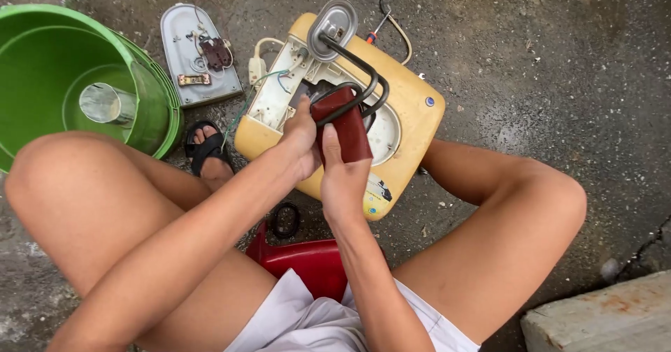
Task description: Scrubbing and sanding the heating element and internal body of a disassembled water heater using sandpaper and water.
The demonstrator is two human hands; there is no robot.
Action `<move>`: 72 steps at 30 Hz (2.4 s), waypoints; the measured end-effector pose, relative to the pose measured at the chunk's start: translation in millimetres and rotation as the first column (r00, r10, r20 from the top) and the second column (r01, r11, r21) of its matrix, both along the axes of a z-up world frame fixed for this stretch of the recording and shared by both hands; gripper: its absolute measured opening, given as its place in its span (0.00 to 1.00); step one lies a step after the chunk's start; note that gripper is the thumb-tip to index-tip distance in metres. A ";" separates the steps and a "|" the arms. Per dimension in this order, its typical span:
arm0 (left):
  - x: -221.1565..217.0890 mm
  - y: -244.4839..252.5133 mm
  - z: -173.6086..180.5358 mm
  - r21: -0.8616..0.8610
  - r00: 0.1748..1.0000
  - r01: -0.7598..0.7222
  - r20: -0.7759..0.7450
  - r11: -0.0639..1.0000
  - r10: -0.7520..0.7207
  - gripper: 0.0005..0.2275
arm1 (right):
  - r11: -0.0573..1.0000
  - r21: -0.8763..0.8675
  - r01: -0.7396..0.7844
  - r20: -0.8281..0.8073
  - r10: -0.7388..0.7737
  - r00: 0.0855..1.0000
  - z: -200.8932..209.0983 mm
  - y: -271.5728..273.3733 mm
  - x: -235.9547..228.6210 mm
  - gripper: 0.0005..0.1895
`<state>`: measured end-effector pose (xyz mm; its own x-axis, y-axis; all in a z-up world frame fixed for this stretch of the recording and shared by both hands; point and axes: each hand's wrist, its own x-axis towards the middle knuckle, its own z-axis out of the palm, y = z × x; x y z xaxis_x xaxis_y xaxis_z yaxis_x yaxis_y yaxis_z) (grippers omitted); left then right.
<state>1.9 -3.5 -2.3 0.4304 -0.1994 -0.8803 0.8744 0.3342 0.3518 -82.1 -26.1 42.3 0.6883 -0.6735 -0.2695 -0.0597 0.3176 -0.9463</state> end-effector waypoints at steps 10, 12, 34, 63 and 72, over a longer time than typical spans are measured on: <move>-6.5 0.8 26.4 -0.034 0.990 0.125 0.074 0.992 -0.123 0.34 | 0.990 0.040 0.137 0.109 -0.141 0.984 20.7 -26.7 6.3 0.16; -2.5 3.1 34.4 0.025 0.991 0.096 0.094 0.995 -0.098 0.32 | 0.989 0.002 0.145 0.050 -0.144 0.988 12.1 -10.7 0.7 0.17; -1.9 10.9 53.9 0.610 0.646 0.248 0.475 0.752 -0.598 0.35 | 0.424 -0.868 -0.259 -0.197 0.186 0.963 3.9 -34.7 4.2 0.35; 10.5 10.6 53.5 0.215 0.914 0.271 0.250 0.938 -0.321 0.28 | 0.203 -0.950 -0.236 -0.173 0.286 0.942 -32.6 -85.4 3.3 0.37; 12.5 10.8 41.5 0.122 0.855 0.264 0.430 0.957 -0.291 0.27 | 0.086 -0.990 -0.108 -0.086 0.231 0.969 -43.0 -55.8 -0.9 0.32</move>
